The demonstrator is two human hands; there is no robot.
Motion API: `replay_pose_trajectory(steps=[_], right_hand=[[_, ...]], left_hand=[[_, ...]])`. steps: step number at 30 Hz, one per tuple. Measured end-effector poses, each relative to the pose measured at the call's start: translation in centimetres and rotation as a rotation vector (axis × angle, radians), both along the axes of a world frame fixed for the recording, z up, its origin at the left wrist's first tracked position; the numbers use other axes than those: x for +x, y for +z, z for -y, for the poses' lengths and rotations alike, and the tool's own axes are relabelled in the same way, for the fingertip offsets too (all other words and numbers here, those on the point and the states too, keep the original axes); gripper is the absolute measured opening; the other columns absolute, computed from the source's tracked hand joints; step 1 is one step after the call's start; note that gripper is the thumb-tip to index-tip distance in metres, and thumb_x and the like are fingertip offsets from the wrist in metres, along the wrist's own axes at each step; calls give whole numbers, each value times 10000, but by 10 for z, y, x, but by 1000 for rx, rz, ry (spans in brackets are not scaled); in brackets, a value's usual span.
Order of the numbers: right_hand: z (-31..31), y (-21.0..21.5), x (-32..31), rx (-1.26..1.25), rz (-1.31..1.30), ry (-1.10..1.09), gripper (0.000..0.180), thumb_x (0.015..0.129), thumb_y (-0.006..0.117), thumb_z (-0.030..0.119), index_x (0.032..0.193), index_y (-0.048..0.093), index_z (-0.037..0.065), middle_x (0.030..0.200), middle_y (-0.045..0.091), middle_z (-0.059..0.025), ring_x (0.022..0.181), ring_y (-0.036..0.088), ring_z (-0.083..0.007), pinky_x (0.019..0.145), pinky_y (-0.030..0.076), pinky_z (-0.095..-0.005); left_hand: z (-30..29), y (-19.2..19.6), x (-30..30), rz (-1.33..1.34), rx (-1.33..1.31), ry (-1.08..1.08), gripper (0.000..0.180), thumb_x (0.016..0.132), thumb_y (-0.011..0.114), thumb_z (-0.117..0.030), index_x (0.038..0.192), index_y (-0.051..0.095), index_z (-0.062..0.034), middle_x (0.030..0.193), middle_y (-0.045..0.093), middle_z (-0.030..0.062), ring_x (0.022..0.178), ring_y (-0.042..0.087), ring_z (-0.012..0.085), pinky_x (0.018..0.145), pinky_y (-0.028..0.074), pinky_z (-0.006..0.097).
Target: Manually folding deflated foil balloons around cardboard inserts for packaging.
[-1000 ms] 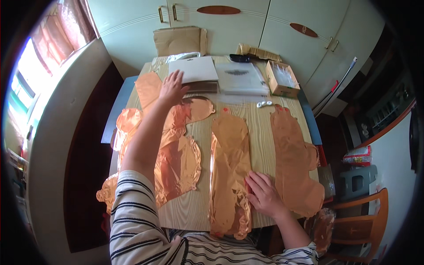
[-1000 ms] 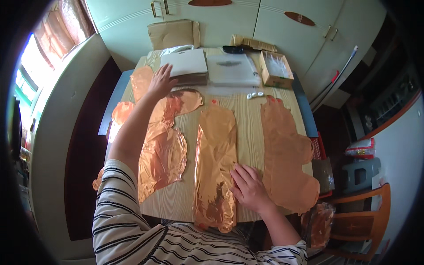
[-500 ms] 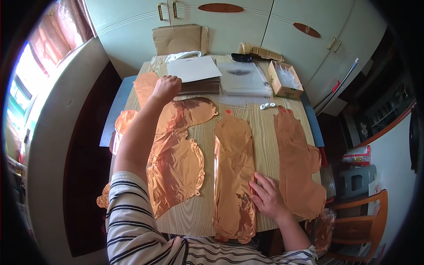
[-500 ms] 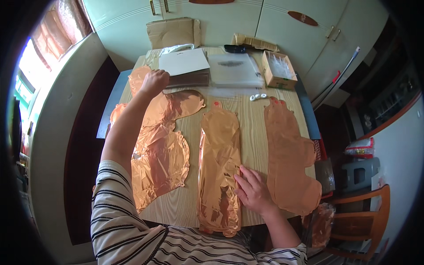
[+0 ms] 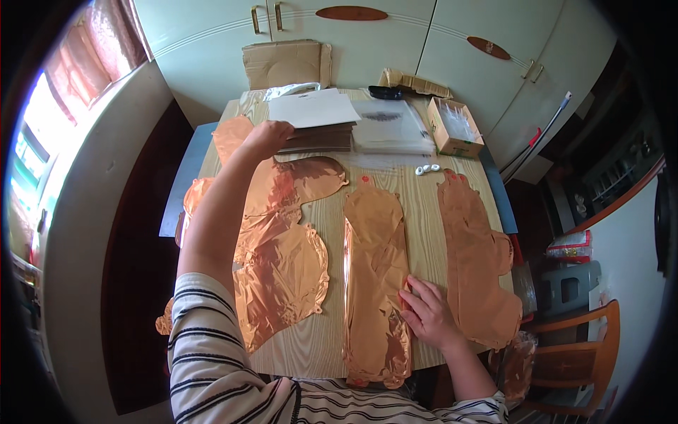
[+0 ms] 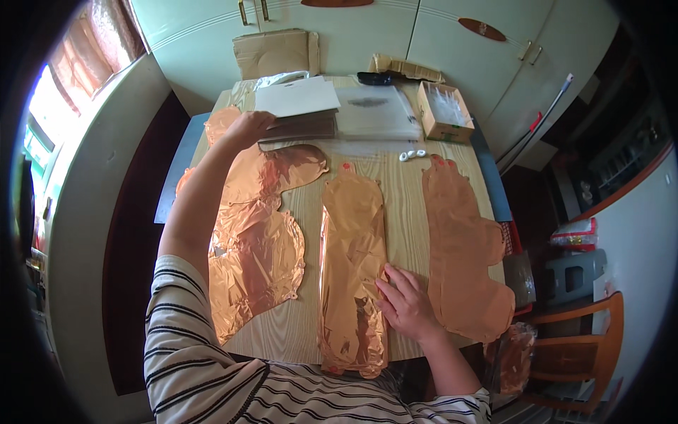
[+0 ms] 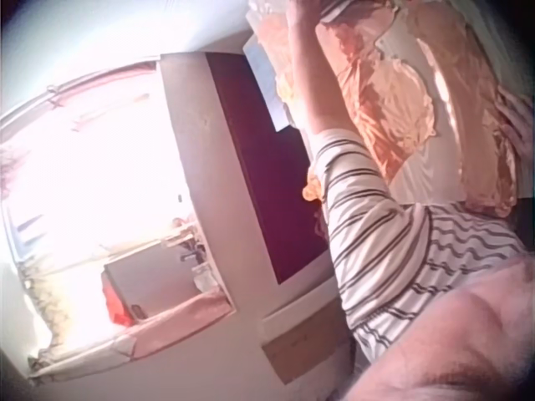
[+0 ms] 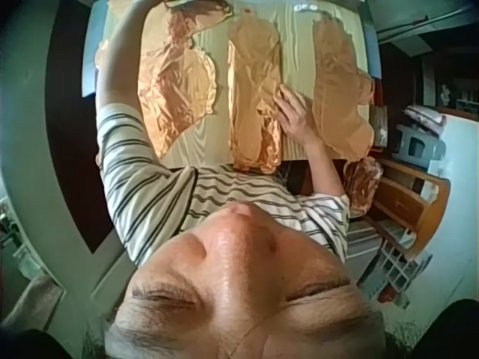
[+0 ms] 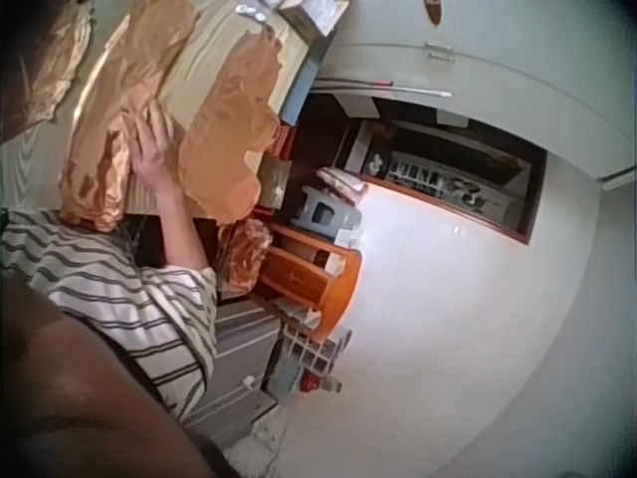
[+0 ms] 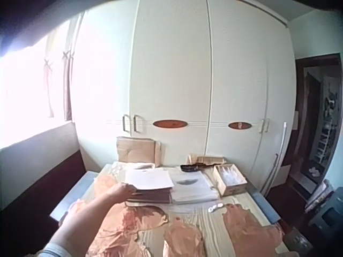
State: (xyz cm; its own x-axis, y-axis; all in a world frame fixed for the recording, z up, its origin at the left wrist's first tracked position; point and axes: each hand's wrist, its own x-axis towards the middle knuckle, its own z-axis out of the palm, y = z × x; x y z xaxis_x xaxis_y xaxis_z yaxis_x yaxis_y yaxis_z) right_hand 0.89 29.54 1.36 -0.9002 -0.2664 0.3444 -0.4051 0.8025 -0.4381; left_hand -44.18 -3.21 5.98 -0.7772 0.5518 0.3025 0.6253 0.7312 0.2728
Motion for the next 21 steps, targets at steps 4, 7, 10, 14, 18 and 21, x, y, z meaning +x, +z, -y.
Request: replay_pose_trajectory(steps=[4, 7, 10, 14, 18, 21], right_hand=[[0, 7, -2, -12, -43, -27, 384, 965, 673, 244, 1273, 654, 14, 1398, 569, -202, 1242, 561, -388, 1059, 452, -460], [0, 26, -4, -300, 92, -146, 417, 993, 644, 275, 1312, 632, 6, 1420, 558, -181, 1243, 568, -358, 1066, 452, -446], [11, 49, -20, -954, 215, -205, 513, 1041, 582, 362, 1378, 574, -24, 1420, 567, -160, 1173, 607, -272, 1045, 465, -402], [51, 75, -36, -1451, 348, -219, 441, 1030, 610, 322, 1291, 604, -34, 1253, 647, -103, 1035, 622, -182, 916, 506, -348], [53, 47, -25, -1405, 5, -451, 283, 1018, 637, 250, 1083, 683, -21, 1000, 704, -37, 889, 621, -116, 762, 502, -297], [19, 71, 0, -493, -369, -544, 343, 1034, 606, 238, 874, 705, -48, 745, 704, -118, 645, 656, -227, 607, 509, -353]], left_hand=[[-15, 9, 27, -398, 143, 52, 95, 927, 605, -171, 916, 648, -87, 923, 713, 119, 840, 686, 330, 784, 544, 455], [-44, 37, 87, -688, 244, -218, 89, 896, 658, -140, 958, 677, -79, 938, 721, 76, 823, 697, 272, 789, 548, 421], [-84, 47, 189, -830, 198, -416, 162, 860, 707, -138, 1000, 702, -58, 975, 723, 49, 842, 698, 214, 841, 537, 386], [-109, 27, 306, -697, 186, -613, 256, 823, 716, -172, 1044, 700, -43, 1068, 726, 87, 936, 705, 211, 871, 525, 392], [-103, 15, 369, -470, 292, -577, 387, 829, 745, -291, 1122, 691, -44, 1181, 676, 124, 1061, 656, 267, 993, 466, 459], [-70, -4, 412, -189, 195, -338, 577, 815, 786, -318, 1287, 601, -42, 1331, 626, 143, 1237, 588, 313, 1092, 383, 532]])
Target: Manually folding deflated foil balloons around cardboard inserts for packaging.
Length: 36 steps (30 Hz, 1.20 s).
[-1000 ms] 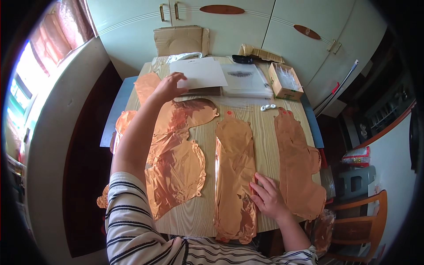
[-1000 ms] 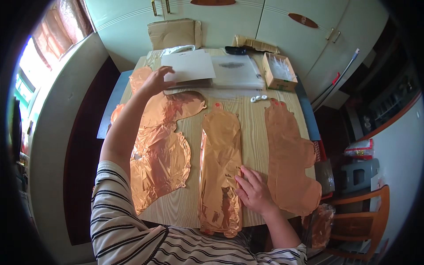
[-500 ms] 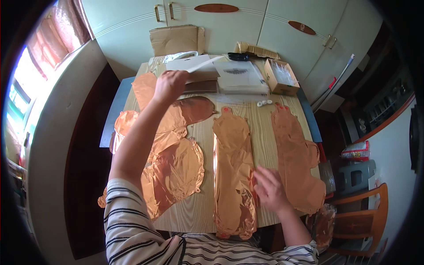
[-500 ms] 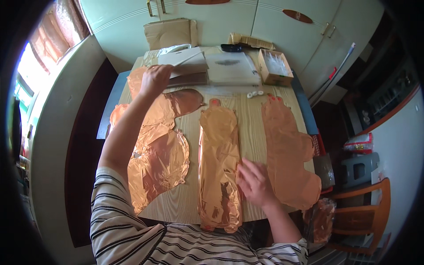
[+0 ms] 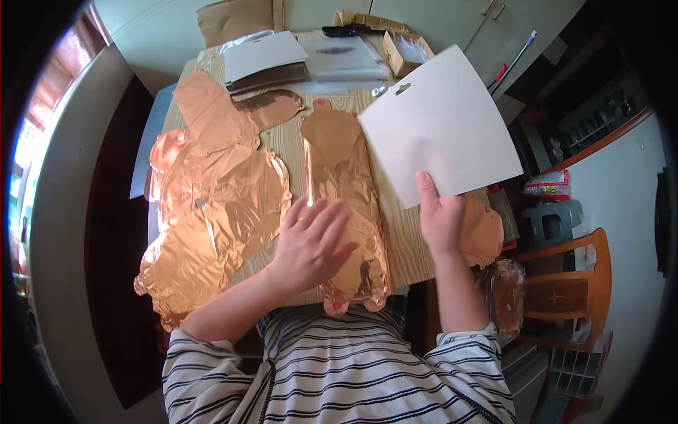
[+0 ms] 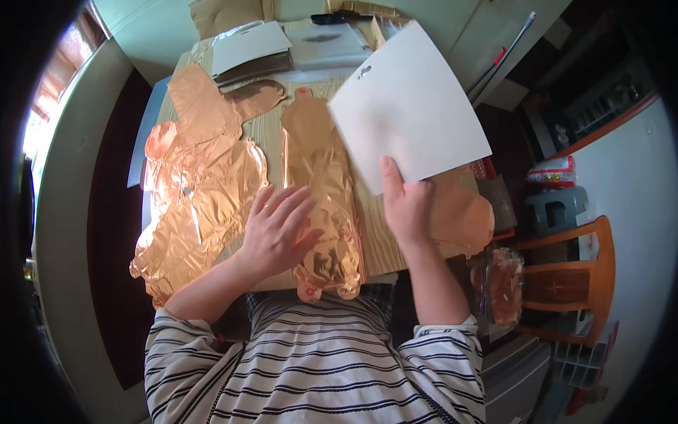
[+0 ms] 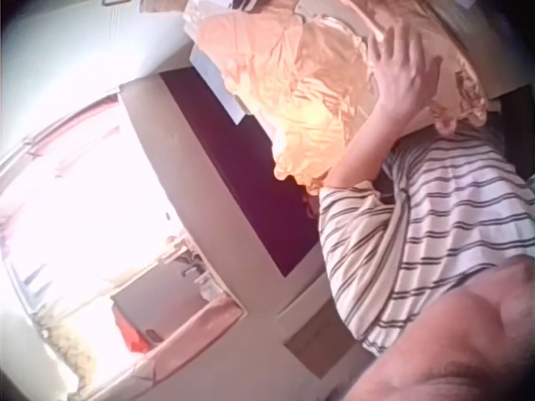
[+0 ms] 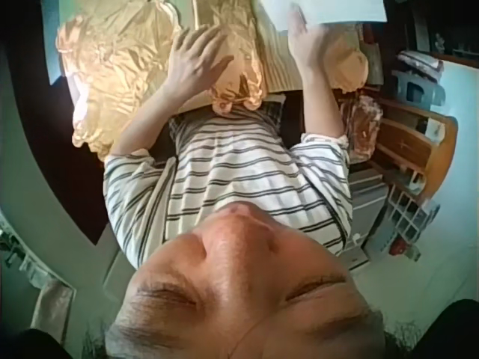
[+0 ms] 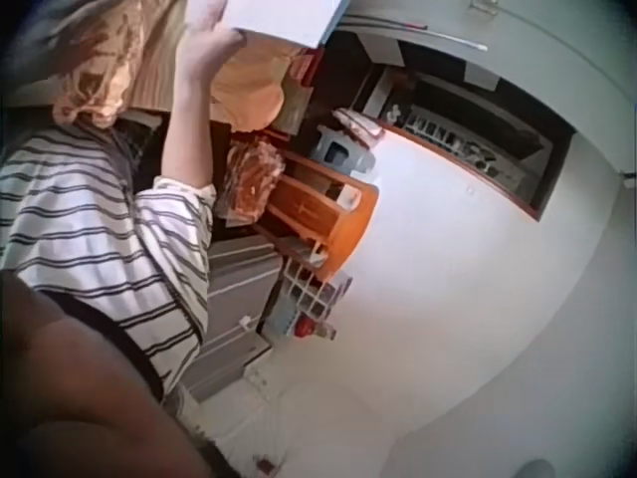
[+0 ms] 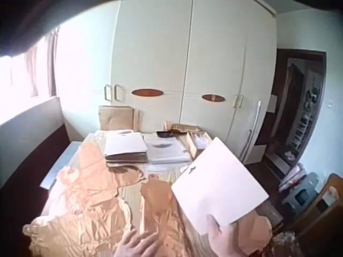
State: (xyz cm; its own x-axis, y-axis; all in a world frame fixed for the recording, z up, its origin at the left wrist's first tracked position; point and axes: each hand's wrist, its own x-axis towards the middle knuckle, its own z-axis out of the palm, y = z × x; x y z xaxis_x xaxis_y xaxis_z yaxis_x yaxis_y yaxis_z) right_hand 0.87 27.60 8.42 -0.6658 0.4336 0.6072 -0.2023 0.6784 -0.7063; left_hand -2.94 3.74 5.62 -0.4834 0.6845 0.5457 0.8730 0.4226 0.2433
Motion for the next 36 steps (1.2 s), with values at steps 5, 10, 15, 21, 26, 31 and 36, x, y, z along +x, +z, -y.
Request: replay_pose_trajectory(steps=[5, 10, 15, 21, 26, 31, 36], right_hand=[[-19, 14, 25, 865, 250, 130, 101, 934, 592, 100, 907, 678, 54, 821, 660, -116, 795, 659, -282, 693, 507, -418], [11, -30, 23, 1189, 268, 354, 246, 858, 618, 96, 1092, 668, 37, 923, 652, -59, 937, 630, -246, 786, 486, -369], [17, -30, 53, 873, 562, 663, 594, 733, 741, 73, 1304, 601, -14, 1187, 637, -139, 1162, 567, -310, 1033, 434, -417], [-4, -6, 96, 936, 600, 648, 695, 665, 713, -14, 1344, 564, -14, 1422, 519, -197, 1378, 437, -395, 1199, 298, -521], [-2, -63, 130, 1042, 241, 460, 359, 916, 584, 137, 1250, 651, 21, 1407, 563, -152, 1292, 523, -322, 1139, 380, -493], [14, -90, 141, 915, 43, 421, 273, 883, 662, 140, 1136, 713, 50, 1192, 687, -91, 1114, 623, -250, 997, 473, -421], [21, -83, 159, 826, -9, 472, 234, 860, 719, 120, 1086, 728, 61, 1119, 713, -71, 1032, 653, -223, 882, 509, -382]], left_hand=[[35, -45, 45, 237, -187, 14, 599, 859, 738, -377, 1336, 591, -45, 1446, 538, 169, 1371, 475, 376, 1142, 321, 582], [45, -44, 72, 256, -191, -12, 591, 874, 723, -390, 1356, 594, -72, 1457, 531, 174, 1398, 452, 383, 1166, 297, 584], [61, -45, 97, 274, -135, -44, 552, 862, 728, -358, 1323, 624, -73, 1429, 551, 171, 1371, 480, 384, 1158, 310, 578], [79, -44, 87, 220, -12, -30, 606, 786, 683, -239, 1354, 586, -49, 1385, 540, 192, 1353, 475, 405, 1157, 316, 567], [73, -34, 64, 274, -237, -59, 808, 762, 690, -305, 1493, 451, -58, 1552, 400, 210, 1464, 337, 416, 1210, 251, 548], [68, -36, 66, 288, -257, -82, 841, 719, 744, -283, 1480, 465, -58, 1541, 413, 207, 1466, 345, 397, 1213, 265, 528], [67, -48, 74, 207, -248, -10, 769, 731, 764, -222, 1447, 510, -100, 1517, 458, 155, 1445, 395, 369, 1188, 301, 560]])
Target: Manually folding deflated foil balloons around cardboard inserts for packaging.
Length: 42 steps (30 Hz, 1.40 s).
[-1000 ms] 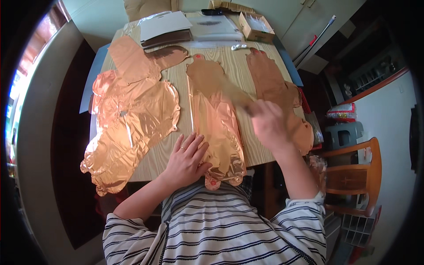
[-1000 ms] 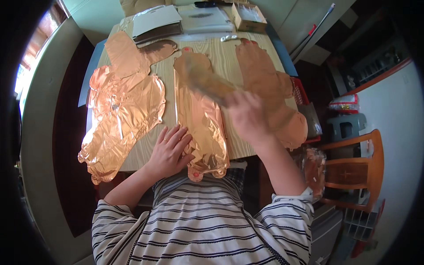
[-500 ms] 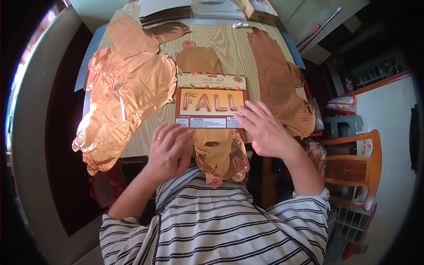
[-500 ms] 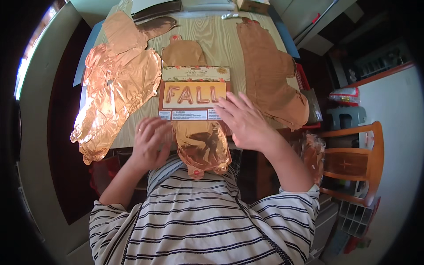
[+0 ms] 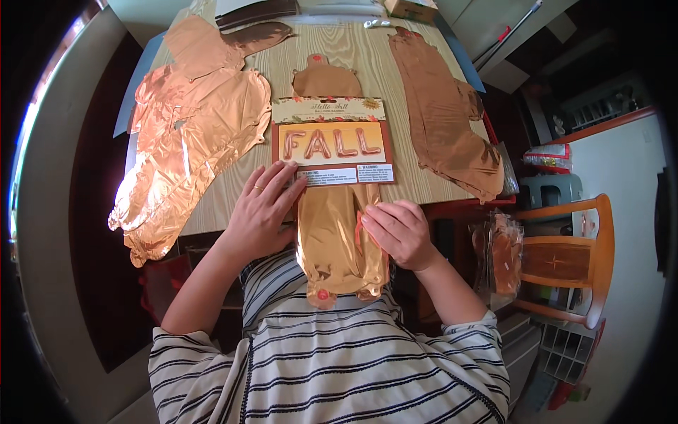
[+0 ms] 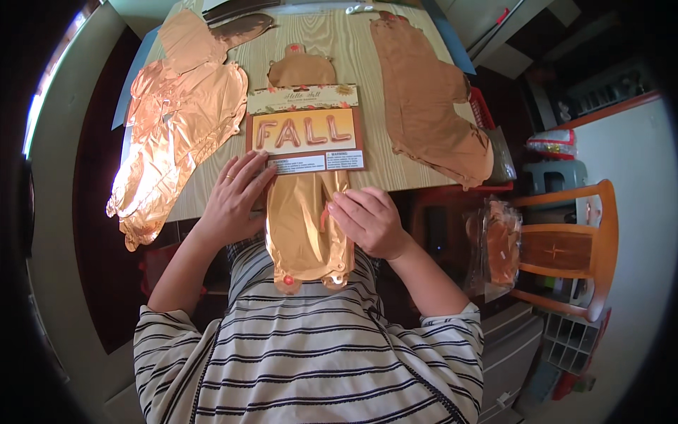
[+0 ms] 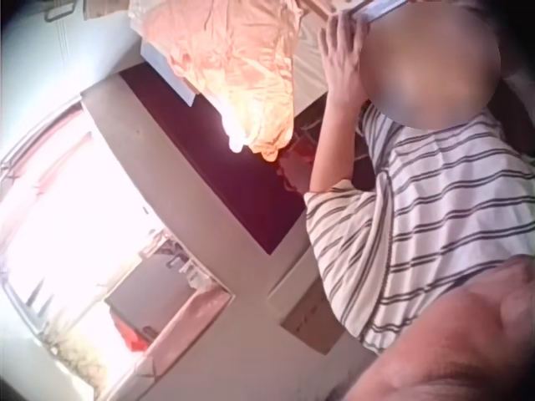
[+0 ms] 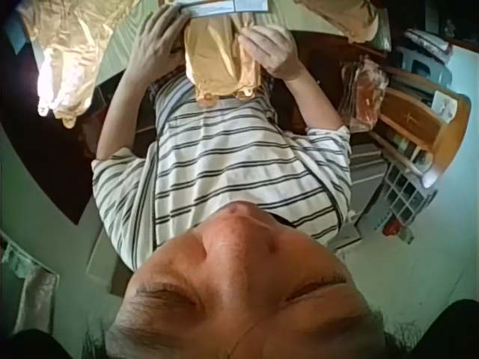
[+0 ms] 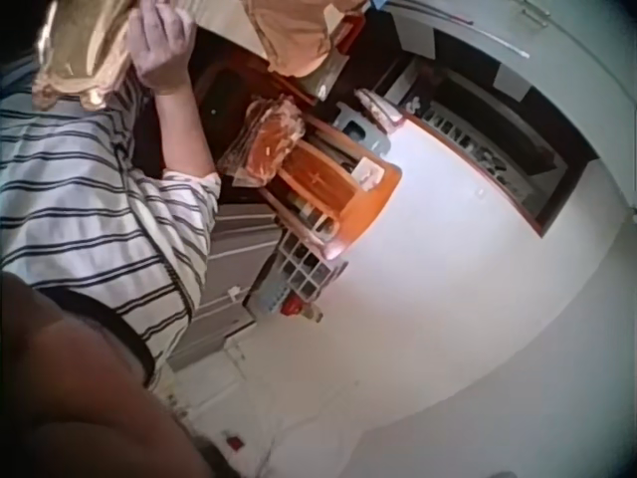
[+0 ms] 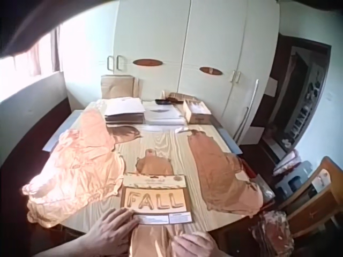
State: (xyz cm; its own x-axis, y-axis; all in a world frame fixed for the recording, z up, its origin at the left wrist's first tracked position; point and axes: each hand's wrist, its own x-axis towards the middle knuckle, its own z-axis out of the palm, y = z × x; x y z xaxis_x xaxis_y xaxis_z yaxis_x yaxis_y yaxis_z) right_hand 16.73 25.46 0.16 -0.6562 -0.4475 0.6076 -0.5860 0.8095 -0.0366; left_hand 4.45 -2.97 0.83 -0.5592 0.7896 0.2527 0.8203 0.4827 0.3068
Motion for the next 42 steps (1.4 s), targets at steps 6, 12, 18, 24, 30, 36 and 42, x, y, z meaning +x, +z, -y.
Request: replay_pose_trajectory(steps=[6, 12, 18, 24, 30, 36, 42], right_hand=[[-1, -3, 8, -12, -14, -32, 267, 900, 695, 142, 1164, 708, 100, 1228, 682, -71, 1130, 619, -250, 947, 477, -395], [-13, -13, -10, -12, 25, -163, 254, 908, 671, 161, 1150, 692, 85, 1235, 660, -87, 1158, 601, -270, 978, 472, -429], [-17, -7, -23, -302, 175, -104, 174, 799, 751, 98, 960, 685, 86, 1029, 685, -57, 972, 631, -269, 844, 486, -401], [-4, 0, -33, -473, 394, -388, 303, 751, 839, 156, 957, 640, 55, 939, 649, -103, 858, 619, -317, 770, 495, -413], [17, -1, -24, -411, 62, -366, 483, 816, 819, 237, 1203, 576, 80, 1143, 596, -126, 962, 597, -339, 827, 469, -443], [46, -16, 0, 80, 20, -284, 340, 867, 688, 200, 1180, 665, 69, 1198, 645, -119, 1117, 608, -292, 905, 469, -438], [50, -1, -7, 41, 71, -321, 320, 897, 616, 110, 1194, 677, 7, 1168, 690, -150, 1084, 670, -311, 893, 518, -402]], left_hand=[[-1, -13, 9, -101, 103, 18, 508, 813, 722, -106, 1313, 641, -98, 1391, 577, 135, 1359, 516, 342, 1143, 377, 545], [-5, -21, 18, -168, 138, 36, 464, 812, 724, -148, 1270, 663, -105, 1311, 603, 105, 1326, 538, 322, 1136, 383, 536], [-7, -22, 18, -207, 246, 64, 357, 791, 740, -124, 1147, 722, -119, 1201, 662, 51, 1228, 614, 255, 1134, 377, 518], [-17, -19, 18, -107, 378, 241, 189, 796, 792, -137, 978, 739, -134, 945, 736, 4, 926, 711, 194, 1008, 454, 427], [-15, -22, 29, -40, 509, 300, 420, 789, 817, -120, 1176, 658, -87, 846, 744, -14, 821, 716, 171, 928, 479, 389], [0, -23, 38, -152, 432, 73, 487, 731, 816, -114, 1190, 654, -98, 997, 721, 12, 923, 709, 179, 1073, 405, 443], [5, -31, 27, -314, 449, -39, 395, 764, 771, -67, 1147, 700, -130, 1056, 690, 24, 1014, 665, 184, 1107, 389, 446]])
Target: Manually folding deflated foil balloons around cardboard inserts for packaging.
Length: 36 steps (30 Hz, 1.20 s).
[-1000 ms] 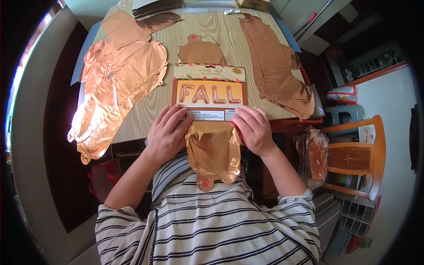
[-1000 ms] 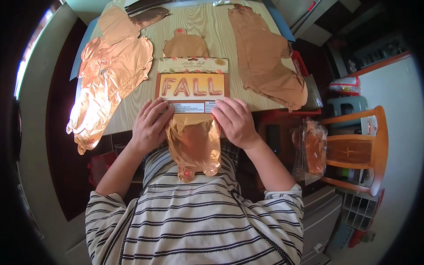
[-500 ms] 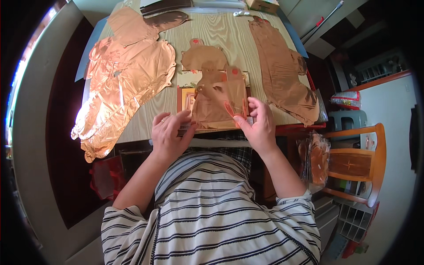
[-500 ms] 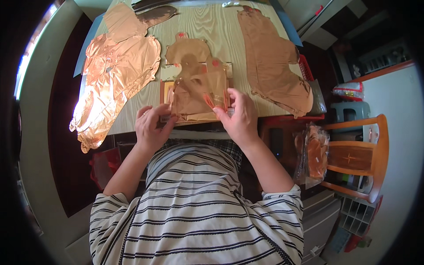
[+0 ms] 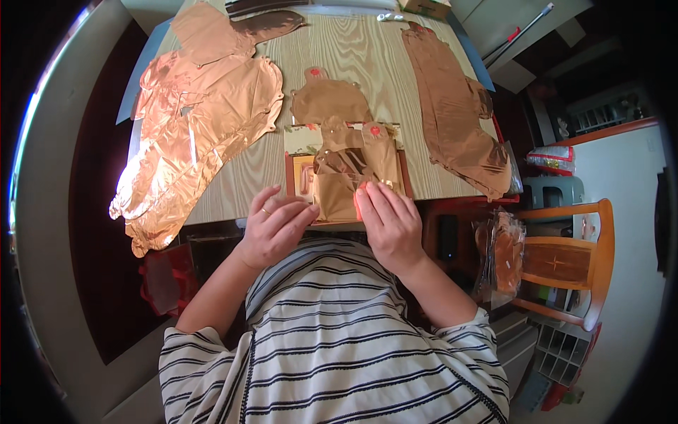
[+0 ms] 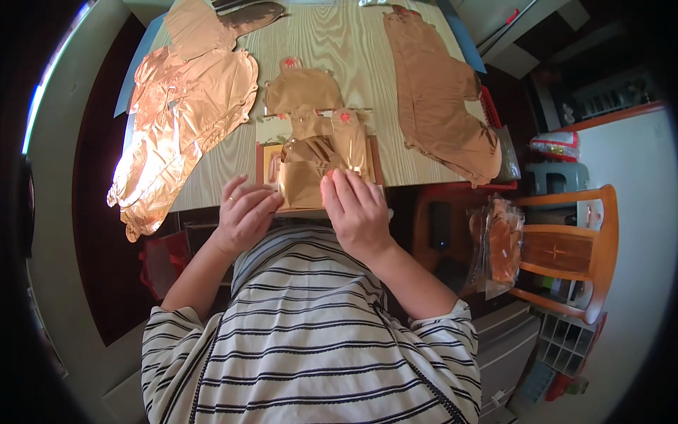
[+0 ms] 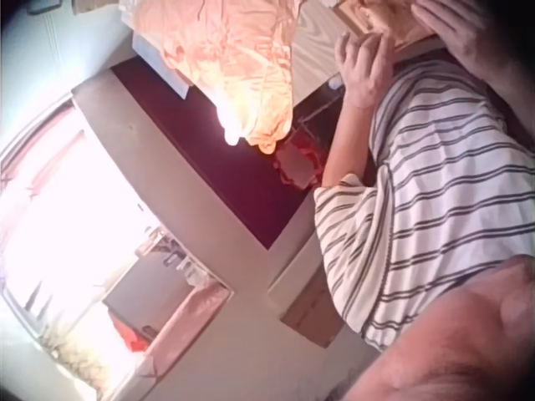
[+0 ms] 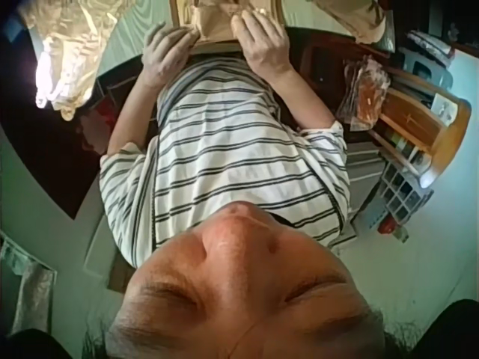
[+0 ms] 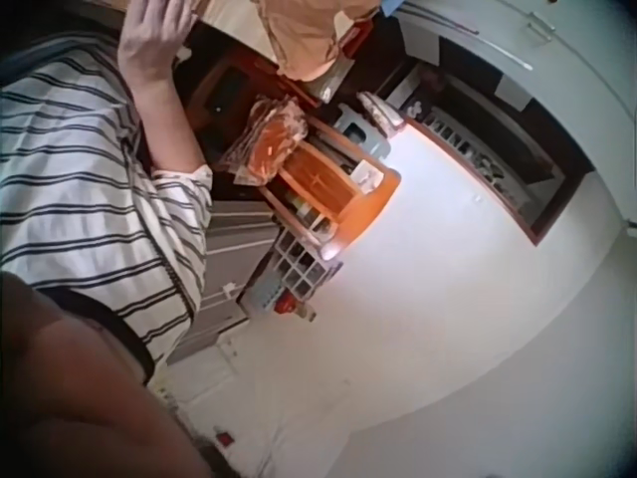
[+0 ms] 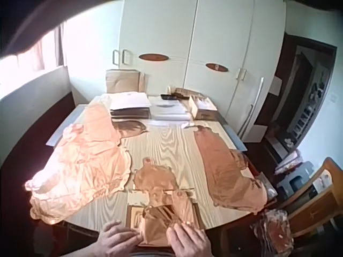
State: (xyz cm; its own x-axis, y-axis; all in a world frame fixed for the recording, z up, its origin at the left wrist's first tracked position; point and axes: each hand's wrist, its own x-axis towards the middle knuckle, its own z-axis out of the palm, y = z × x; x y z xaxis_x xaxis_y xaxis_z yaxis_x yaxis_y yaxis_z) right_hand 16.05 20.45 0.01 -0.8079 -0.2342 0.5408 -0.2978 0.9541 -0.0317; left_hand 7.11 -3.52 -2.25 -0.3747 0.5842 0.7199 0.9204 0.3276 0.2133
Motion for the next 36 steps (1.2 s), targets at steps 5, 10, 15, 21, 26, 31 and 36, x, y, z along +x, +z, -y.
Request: replay_pose_trajectory(steps=[5, 10, 15, 21, 26, 31, 36], right_hand=[[-14, 35, -2, -665, -110, -100, 196, 931, 675, 41, 1104, 700, -48, 985, 733, -160, 873, 729, -267, 774, 563, -336], [-11, 38, -14, -2069, -191, -180, 171, 1005, 671, 175, 1046, 683, 10, 990, 692, -33, 924, 631, -99, 846, 517, -272], [18, 16, -6, -2378, 85, -47, 245, 1051, 570, 173, 1233, 598, 10, 1184, 670, -86, 1066, 657, -167, 944, 534, -335], [30, 6, 2, -2342, 234, 6, 260, 1054, 564, 174, 1247, 582, 0, 1169, 667, -86, 1045, 654, -154, 894, 547, -314], [32, -1, 0, -2282, 283, 16, 240, 1044, 593, 176, 1224, 582, 18, 1131, 665, -61, 997, 651, -117, 809, 556, -268], [24, 5, 3, -2221, 329, 191, 475, 1007, 662, 250, 1380, 484, 17, 1292, 602, -93, 1162, 605, -174, 971, 513, -340], [-2, 17, -5, -1941, 265, 278, 792, 891, 804, 280, 1502, 373, 19, 1454, 500, -115, 1355, 492, -237, 1117, 418, -419]], left_hand=[[-24, 35, -12, -8, 452, 188, 456, 762, 774, -56, 1201, 652, -61, 1319, 583, 178, 1205, 571, 359, 1079, 404, 507], [-55, 49, 8, 125, 78, -118, 653, 751, 812, -182, 1354, 586, -74, 1464, 478, 237, 1335, 475, 441, 1130, 371, 541], [-66, 41, 8, 77, -175, -155, 537, 777, 689, -183, 1309, 641, -126, 1445, 530, 116, 1345, 489, 340, 1149, 371, 531], [-48, 32, -4, 76, -179, -232, 423, 821, 649, -125, 1242, 683, -97, 1324, 611, 107, 1261, 577, 315, 1091, 448, 502], [-50, 40, -6, 35, -214, -243, 419, 850, 619, -153, 1255, 678, -65, 1296, 634, 122, 1246, 593, 318, 1095, 448, 498], [-42, 49, -22, 42, -135, -305, 423, 845, 624, -144, 1248, 680, -31, 1255, 657, 150, 1207, 616, 331, 1084, 461, 506], [-38, 61, -34, 47, -27, -320, 412, 847, 639, -134, 1239, 688, -18, 1234, 669, 160, 1182, 632, 333, 1063, 484, 504]])
